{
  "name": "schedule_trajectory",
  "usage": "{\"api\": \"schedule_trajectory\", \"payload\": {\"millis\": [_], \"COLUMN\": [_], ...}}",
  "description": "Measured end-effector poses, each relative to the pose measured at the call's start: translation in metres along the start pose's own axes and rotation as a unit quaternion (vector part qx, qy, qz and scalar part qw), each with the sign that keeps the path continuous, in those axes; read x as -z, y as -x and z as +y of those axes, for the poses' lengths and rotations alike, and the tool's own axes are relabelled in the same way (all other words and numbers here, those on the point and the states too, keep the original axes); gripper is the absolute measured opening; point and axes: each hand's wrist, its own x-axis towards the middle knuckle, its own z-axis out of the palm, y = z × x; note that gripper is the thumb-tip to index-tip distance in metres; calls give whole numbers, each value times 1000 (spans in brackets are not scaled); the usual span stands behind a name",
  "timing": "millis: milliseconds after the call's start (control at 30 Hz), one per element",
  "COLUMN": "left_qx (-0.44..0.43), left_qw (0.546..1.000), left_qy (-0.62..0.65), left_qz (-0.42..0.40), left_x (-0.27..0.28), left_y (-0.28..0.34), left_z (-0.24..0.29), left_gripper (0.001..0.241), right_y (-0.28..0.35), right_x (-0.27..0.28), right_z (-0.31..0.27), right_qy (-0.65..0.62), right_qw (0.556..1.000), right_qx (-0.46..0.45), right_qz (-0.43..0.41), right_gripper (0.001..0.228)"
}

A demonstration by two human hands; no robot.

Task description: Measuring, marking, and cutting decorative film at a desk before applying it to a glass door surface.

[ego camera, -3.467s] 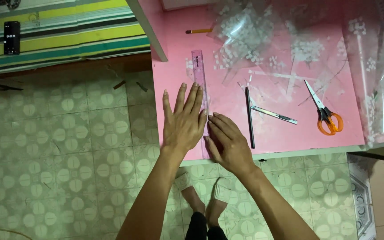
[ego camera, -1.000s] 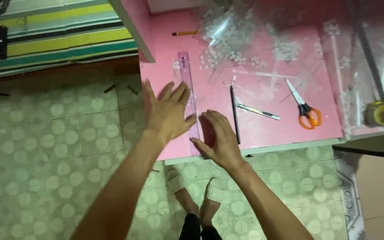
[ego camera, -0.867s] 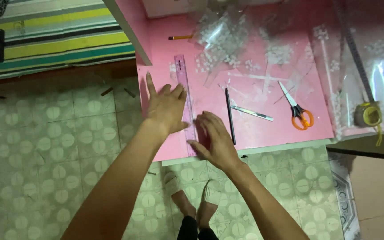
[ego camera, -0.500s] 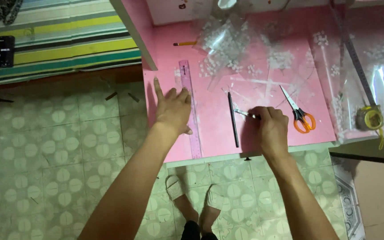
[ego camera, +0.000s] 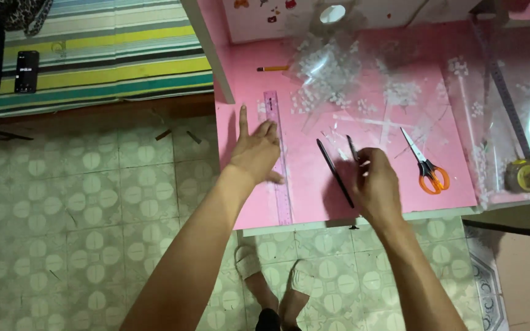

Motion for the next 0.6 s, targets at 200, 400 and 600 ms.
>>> {"api": "schedule_trajectory", "payload": {"millis": [200, 400, 600], "left_qx": [-27, -45, 4], "left_qw": [996, 985, 994], "left_qy": [26, 116, 87], "left_qz": [84, 116, 72], "left_x": [-27, -46, -27], "left_y": [-16, -30, -25], "left_z": [-12, -20, -12], "left_gripper": [96, 99, 106], "right_y": [-17, -52, -73], "right_x": [-24, -51, -57], "right_z": [-31, -49, -70], "right_qy": [-82, -33, -13], "right_qw": [992, 995, 995], "right_qx": [91, 91, 76], "right_qz": [8, -9, -61], "right_gripper": [23, 23, 28]}}
